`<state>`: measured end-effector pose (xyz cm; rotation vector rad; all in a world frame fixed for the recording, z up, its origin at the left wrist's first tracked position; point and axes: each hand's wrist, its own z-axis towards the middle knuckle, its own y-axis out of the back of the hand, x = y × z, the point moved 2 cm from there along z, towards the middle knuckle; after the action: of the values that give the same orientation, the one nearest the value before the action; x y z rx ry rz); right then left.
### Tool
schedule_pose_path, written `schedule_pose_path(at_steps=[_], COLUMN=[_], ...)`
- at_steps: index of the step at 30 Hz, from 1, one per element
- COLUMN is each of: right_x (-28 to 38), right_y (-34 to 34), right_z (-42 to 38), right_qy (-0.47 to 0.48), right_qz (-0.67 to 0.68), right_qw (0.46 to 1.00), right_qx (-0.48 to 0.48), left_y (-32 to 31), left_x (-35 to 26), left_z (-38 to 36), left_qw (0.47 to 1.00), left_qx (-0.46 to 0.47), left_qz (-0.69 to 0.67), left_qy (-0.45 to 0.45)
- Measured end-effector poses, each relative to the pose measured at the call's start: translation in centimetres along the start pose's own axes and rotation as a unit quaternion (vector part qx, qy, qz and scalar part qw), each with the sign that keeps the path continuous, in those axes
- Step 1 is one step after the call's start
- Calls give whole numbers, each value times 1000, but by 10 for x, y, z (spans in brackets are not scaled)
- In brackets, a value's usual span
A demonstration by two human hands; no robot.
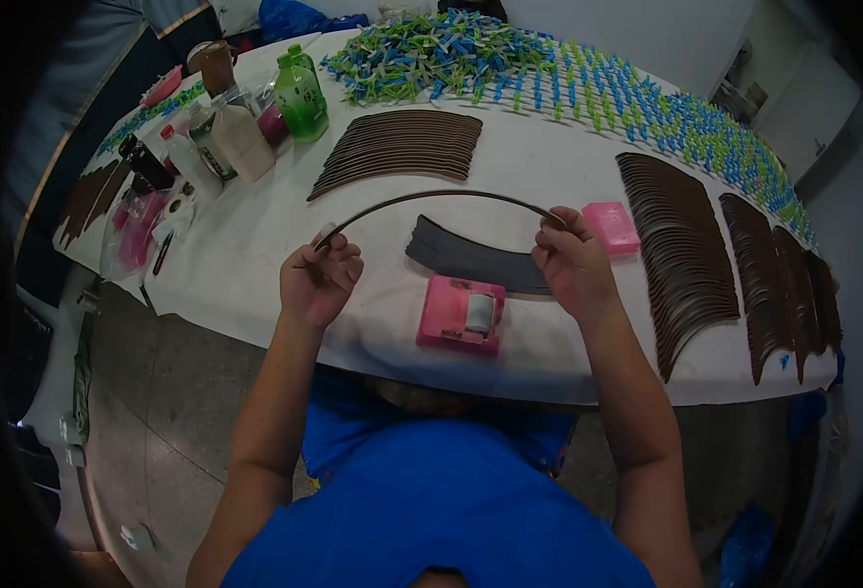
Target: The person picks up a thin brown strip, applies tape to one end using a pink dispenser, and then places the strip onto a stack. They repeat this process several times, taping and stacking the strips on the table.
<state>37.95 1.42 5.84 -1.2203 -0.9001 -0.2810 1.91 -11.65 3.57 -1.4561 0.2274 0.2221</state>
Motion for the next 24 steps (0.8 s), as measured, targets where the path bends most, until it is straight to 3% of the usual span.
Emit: schedule_pose_path(at_steps=[6,11,13,16,23,24], right_x=[-27,-42,-46,-51,-66,-69], right_y=[-11,-25,-28,-39,-53,-53], right_z=[34,59,71,86,119,124], right_qy=[30,28,28,30,7,1], right_qz=[-100,-164,-185,-240,-369,-389], right_qw=[992,984,981,970,929,921], right_qx=[-66,-60,-51,-15,13,17], left_y=[23,41,48,50,60,59], left_x=[-9,-13,-15,-15,-30,-32], left_z=[13,43,54,72,94,93], left_qw=[987,957,937,925,930,920], left_qx=[-114,-223,-302,-347,-345,-335], left_qz=[36,58,60,64,110,200], left_qy=[-110,-177,-165,-141,-56,-24])
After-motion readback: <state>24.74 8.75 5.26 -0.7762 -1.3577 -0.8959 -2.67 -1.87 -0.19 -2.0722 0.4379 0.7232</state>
